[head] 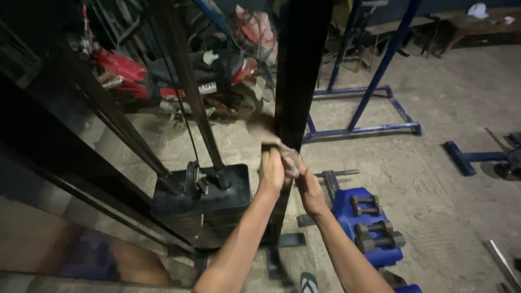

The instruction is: Wiping down a gym cable pulley machine with a rag.

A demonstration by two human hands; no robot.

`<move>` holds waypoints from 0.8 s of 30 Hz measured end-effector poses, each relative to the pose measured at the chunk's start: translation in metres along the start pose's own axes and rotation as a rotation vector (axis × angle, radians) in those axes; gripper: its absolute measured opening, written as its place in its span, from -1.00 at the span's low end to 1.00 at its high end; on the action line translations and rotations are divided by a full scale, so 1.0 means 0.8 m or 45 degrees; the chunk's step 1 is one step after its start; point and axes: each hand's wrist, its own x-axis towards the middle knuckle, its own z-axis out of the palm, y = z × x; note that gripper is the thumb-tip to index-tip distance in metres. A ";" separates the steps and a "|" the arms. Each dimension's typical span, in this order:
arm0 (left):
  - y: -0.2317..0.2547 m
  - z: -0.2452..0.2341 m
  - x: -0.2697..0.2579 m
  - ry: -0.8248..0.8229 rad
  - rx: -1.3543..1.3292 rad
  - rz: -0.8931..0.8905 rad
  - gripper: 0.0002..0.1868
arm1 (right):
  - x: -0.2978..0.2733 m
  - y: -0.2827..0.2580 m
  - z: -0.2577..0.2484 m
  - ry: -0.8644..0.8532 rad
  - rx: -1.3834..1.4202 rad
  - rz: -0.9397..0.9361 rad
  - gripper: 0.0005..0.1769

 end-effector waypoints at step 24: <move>-0.040 0.005 -0.018 0.201 0.308 0.018 -0.57 | -0.002 0.007 0.022 0.179 0.092 -0.050 -0.21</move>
